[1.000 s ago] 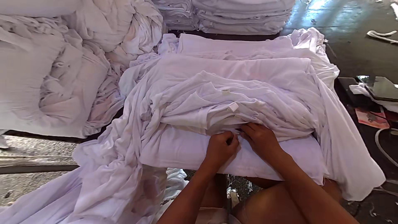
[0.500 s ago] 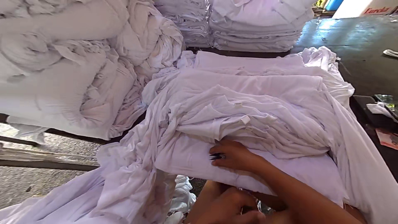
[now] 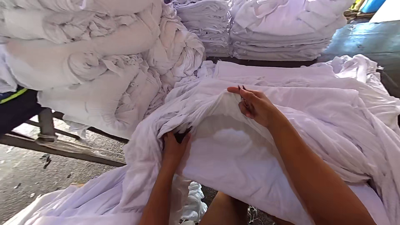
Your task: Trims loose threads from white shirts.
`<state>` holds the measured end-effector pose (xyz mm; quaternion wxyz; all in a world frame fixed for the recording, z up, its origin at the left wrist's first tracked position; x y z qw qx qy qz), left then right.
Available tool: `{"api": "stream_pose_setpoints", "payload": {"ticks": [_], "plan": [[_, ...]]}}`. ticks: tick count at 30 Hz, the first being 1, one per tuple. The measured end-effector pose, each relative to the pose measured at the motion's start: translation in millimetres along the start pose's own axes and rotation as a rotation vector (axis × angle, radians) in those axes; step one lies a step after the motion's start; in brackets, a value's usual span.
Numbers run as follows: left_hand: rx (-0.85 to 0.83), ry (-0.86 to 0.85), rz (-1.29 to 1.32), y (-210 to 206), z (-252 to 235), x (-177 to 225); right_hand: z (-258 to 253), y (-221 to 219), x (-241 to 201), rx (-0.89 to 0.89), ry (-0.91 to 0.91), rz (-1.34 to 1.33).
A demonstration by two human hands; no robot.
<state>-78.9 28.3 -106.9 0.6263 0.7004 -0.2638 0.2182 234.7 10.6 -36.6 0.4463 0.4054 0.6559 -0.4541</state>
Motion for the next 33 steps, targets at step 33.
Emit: {"api": "stream_pose_setpoints", "payload": {"ticks": [33], "plan": [[-0.193,-0.337,-0.333,-52,-215,204,0,55,54,0.202,-0.147,-0.504]]}}
Point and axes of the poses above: each hand's wrist, its own z-axis away from the middle knuckle, its own y-axis out of the back of the hand, x = y × z, the point moved 8 cm from there along -z, towards the middle knuckle, and after that the axes turned 5 degrees about -x, right-handed, at the moved point
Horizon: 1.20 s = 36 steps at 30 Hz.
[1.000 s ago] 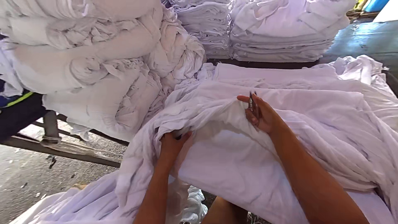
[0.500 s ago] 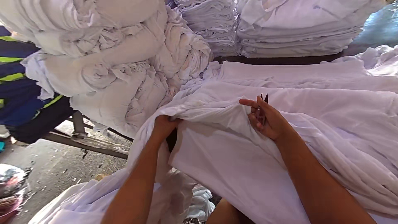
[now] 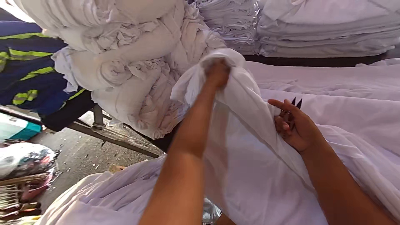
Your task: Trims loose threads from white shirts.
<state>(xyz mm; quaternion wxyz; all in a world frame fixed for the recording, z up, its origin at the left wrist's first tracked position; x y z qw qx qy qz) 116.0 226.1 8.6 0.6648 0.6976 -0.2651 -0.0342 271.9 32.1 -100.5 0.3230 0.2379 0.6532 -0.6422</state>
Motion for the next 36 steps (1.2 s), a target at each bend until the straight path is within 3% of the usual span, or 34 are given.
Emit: {"api": "stream_pose_setpoints", "payload": {"ticks": [2,3,8,11,14,20,24,31,36], "plan": [[-0.159,0.037,-0.072,-62,-11,4,0,-1,1,0.018,-0.028,-0.006],[-0.190,0.063,-0.112,-73,-15,5,0,-1,1,0.024,-0.036,-0.008],[-0.421,-0.039,-0.097,-59,-29,5,-2,0,5,0.026,-0.062,-0.007],[-0.367,-0.015,0.036,-57,-26,-7,-3,1,5,0.020,-0.069,-0.010],[-0.298,0.018,-0.026,-66,-23,-5,-2,0,5,0.012,-0.068,0.008],[-0.385,0.034,-0.118,-67,-15,1,2,5,-1,-0.061,-0.110,0.033],[-0.347,-0.005,-0.078,-64,0,-2,8,9,-5,-0.146,-0.135,0.049],[-0.305,-0.021,0.037,-57,41,-2,21,20,-15,-0.296,-0.126,0.133],[-0.086,-0.109,0.263,-58,108,-18,26,25,-26,-0.345,-0.068,0.191]]}}
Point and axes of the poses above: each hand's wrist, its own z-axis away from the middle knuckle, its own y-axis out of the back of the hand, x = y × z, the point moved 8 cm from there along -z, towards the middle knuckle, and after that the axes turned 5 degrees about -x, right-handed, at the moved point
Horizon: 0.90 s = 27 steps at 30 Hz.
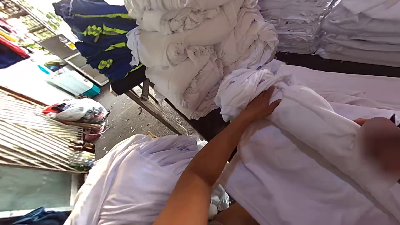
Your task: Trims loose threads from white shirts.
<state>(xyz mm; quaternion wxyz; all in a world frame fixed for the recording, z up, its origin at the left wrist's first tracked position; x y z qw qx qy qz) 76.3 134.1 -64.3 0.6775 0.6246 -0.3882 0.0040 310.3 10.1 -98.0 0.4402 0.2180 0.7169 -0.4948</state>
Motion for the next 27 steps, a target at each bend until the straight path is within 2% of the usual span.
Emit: {"api": "stream_pose_setpoints", "payload": {"ticks": [3,5,7,13,17,19,21,22,24,27], "plan": [[0.037,0.013,0.187,-21,74,-20,5,10,1,0.066,0.016,0.026],[-0.044,0.115,0.411,-46,132,-30,7,19,3,0.136,0.028,0.060],[-0.065,0.186,0.511,-56,183,-28,8,24,2,0.183,0.049,0.116],[-0.185,0.310,0.685,-54,275,-18,14,28,5,0.253,0.096,0.257],[-0.118,0.373,0.829,-73,320,-35,24,28,5,0.511,0.122,0.423],[-0.007,0.387,0.875,-81,338,-46,38,20,-2,0.710,0.169,0.729],[0.070,0.362,0.896,-85,350,-54,59,-20,-9,0.848,0.230,1.209],[0.095,0.355,0.903,-87,353,-55,66,-52,-6,0.827,0.292,1.372],[0.128,0.344,0.923,-90,356,-56,72,-131,21,0.660,0.380,1.574],[0.162,0.291,0.942,-88,355,-53,66,-219,110,0.265,0.373,1.633]]}}
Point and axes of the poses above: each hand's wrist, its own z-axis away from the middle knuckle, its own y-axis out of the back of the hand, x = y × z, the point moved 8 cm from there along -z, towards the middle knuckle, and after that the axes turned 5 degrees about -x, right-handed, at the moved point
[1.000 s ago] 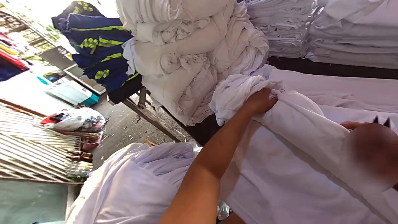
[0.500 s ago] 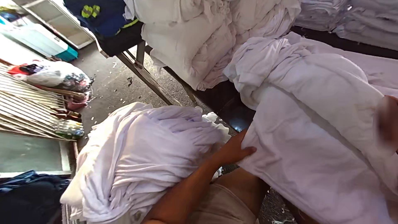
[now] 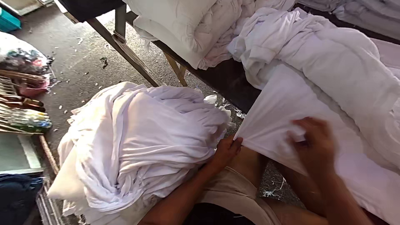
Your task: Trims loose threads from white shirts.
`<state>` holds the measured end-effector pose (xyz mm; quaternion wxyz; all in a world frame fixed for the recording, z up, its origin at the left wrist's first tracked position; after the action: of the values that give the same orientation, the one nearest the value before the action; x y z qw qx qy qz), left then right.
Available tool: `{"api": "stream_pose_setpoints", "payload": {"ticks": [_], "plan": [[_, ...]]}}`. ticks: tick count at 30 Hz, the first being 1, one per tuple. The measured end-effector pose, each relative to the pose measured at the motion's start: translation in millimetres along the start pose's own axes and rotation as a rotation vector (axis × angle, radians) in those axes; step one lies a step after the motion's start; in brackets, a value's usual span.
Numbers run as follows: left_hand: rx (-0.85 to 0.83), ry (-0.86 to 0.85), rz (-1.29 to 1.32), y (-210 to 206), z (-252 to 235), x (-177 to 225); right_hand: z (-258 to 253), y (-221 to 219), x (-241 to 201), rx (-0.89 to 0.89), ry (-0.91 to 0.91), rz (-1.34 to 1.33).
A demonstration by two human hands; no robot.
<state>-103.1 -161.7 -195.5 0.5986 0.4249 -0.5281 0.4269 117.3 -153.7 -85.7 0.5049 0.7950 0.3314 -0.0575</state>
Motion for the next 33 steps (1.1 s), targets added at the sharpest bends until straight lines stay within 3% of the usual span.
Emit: {"api": "stream_pose_setpoints", "payload": {"ticks": [2,4,8,14,18,20,22,28,33], "plan": [[0.038,-0.085,0.014,3,-1,6,13,-53,-30,-0.175,0.092,0.079],[0.142,-0.198,-0.016,10,-3,14,12,-79,-27,-0.224,0.078,0.150],[0.353,-0.274,-0.068,25,-26,29,-11,-71,9,-0.241,-0.167,-0.017],[0.094,-0.122,-0.210,-9,-81,47,-10,-57,46,-0.260,-0.529,-0.526],[-0.100,0.222,0.273,-25,-94,38,-3,-49,51,-0.151,-0.670,-0.805],[-0.194,0.284,0.562,-37,-93,40,1,-46,54,-0.084,-0.684,-0.913],[-0.237,0.230,0.677,-45,-92,50,6,-44,56,-0.006,-0.723,-1.010],[-0.349,-0.195,0.463,-68,-99,82,18,-33,60,0.181,-0.892,-1.014],[-0.297,-0.269,0.286,-84,-100,96,28,-30,61,0.120,-0.858,-1.016]]}}
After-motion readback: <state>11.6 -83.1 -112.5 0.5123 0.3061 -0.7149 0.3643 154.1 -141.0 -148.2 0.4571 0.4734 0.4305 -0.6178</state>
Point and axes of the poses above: each hand's wrist, its own z-axis away from the middle knuckle, its own y-axis out of the back of the hand, x = y × z, the point moved 8 cm from there along -z, towards the middle knuckle, and after that the axes turned 5 degrees about -x, right-handed, at the moved point
